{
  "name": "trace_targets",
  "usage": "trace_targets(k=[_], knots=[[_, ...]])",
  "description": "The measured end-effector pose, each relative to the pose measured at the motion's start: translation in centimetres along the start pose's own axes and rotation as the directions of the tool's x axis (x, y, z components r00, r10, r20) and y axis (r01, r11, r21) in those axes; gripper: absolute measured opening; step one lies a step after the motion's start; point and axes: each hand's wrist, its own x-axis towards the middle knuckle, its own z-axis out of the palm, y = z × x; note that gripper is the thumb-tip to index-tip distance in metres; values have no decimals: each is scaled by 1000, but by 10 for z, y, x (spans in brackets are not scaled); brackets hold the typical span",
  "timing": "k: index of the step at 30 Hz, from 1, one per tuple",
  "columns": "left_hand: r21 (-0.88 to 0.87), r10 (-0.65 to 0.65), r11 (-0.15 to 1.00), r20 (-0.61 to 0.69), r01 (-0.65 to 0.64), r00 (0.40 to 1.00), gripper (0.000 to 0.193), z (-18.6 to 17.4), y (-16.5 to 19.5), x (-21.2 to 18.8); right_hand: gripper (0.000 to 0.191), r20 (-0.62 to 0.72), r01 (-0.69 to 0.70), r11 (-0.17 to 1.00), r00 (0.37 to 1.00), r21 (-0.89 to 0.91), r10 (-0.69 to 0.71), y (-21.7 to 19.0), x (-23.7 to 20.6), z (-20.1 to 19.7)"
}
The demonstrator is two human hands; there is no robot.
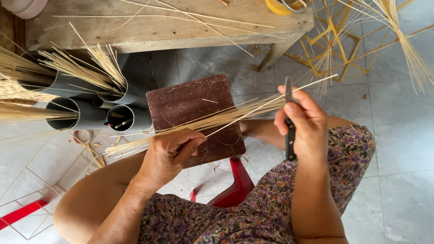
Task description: The person sits on a low stool and uses a small knife to shave and trim thin bamboo strips, drawing each strip across the blade to smooth and point the ends. They handle the strips one at a time, working over a bundle resting on their lap and a small board.
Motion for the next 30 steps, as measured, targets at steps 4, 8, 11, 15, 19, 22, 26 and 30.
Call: trace_targets(k=[4, 8, 11, 15, 19, 22, 26, 30], knots=[[48, 46, 998, -9, -46, 999, 14, -1, 1, 0, 34, -75, -9, 995, 997, 95, 16, -2, 3, -15], [36, 57, 998, -17, -56, 998, 14, -2, 2, -1, 34, -184, 2, 995, 983, 101, 17, -4, 5, -34], [16, 51, 999, -32, -50, 998, 12, -3, 3, -1, 33, -245, 62, 978, 969, 200, -12, -9, 7, -47], [14, -149, 989, -50, 150, 988, 11, -1, 6, 2, 33, -278, 146, 958, 958, 248, -74, -19, 10, -52], [-37, -35, 999, -90, 32, 995, 10, 7, 8, 6, 34, 28, 35, 992, 999, 118, -38, -9, -9, -16], [-47, 38, 998, -77, -42, 996, 10, 11, 10, 8, 44, 262, -111, 989, 956, -98, 133, 8, -14, 23], [28, 85, 996, -65, -83, 994, 12, 13, 12, 7, 37, 344, -135, 987, 925, -90, 158, 21, -16, 49], [37, 51, 998, -59, -49, 997, 11, 11, 13, 5, 32, 270, -116, 988, 953, -98, 139, 20, -13, 41]])
